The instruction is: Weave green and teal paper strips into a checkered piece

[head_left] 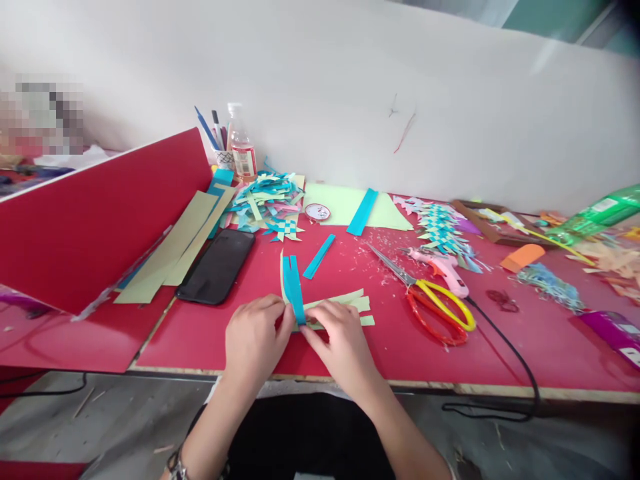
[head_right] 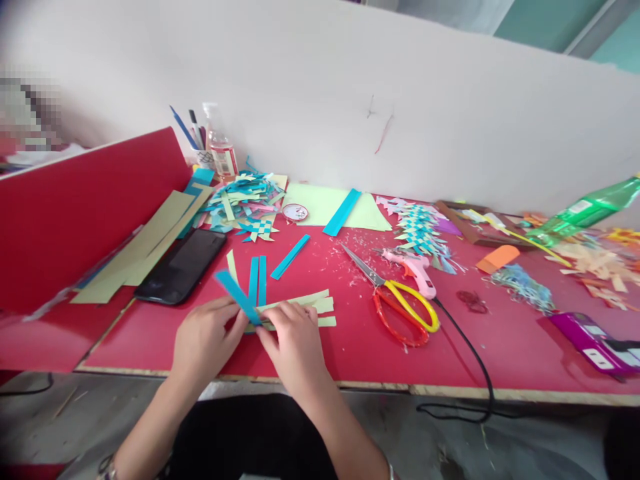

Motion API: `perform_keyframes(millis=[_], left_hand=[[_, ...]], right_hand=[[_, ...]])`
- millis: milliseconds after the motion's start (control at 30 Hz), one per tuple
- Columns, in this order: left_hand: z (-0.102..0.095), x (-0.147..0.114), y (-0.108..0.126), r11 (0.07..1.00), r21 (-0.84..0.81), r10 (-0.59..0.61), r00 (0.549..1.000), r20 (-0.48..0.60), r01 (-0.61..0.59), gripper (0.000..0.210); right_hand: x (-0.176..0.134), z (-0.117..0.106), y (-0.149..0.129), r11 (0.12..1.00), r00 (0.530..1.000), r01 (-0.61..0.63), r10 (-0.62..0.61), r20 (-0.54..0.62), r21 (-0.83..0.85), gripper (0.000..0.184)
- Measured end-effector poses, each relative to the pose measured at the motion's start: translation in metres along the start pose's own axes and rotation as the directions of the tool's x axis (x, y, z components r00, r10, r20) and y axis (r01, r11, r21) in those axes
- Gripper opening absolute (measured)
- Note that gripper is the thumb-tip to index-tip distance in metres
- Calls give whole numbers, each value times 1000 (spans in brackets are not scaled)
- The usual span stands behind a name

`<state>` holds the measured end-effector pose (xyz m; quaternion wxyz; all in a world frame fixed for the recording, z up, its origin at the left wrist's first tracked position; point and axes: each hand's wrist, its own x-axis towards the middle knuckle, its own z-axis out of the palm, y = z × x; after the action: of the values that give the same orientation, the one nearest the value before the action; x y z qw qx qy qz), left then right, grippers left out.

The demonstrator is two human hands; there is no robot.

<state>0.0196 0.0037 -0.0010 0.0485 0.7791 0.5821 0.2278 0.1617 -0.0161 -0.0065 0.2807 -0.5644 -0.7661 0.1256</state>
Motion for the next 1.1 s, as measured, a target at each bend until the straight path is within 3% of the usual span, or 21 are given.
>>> perform_keyframes(millis=[267,400,500,600,700,867,1100], left_hand=[[1,0,0,1000,-24,-15,1000,5,16,34],[1,-1,0,999,-36,-15,1000,18,16,35],[0,0,-3,998,-59,17,999,30,-15,30],[-1,1,-11,989,-75,129,989,71,-124,22],[-1,2,-19,971,-88,233,966,111,-224,21],[-1,1,-21,964,-114,254,957,143,-239,16],[2,1,-26,949,-187,280,952,124,-255,16]], right_hand=[[4,10,-3,996,993,-89,90,-80,13,4],[4,11,-3,995,989,-92,95,-110,37,11],[2,5,0,998,995,-32,27,-99,-48,10],[0,-2,3,980,996,49,-62,-62,-191,19],[-2,-6,5,972,996,84,-83,14,-219,21],[-4,-7,8,980,995,64,-48,87,-189,18],[-10,-11,11,970,998,54,-49,25,-237,18]])
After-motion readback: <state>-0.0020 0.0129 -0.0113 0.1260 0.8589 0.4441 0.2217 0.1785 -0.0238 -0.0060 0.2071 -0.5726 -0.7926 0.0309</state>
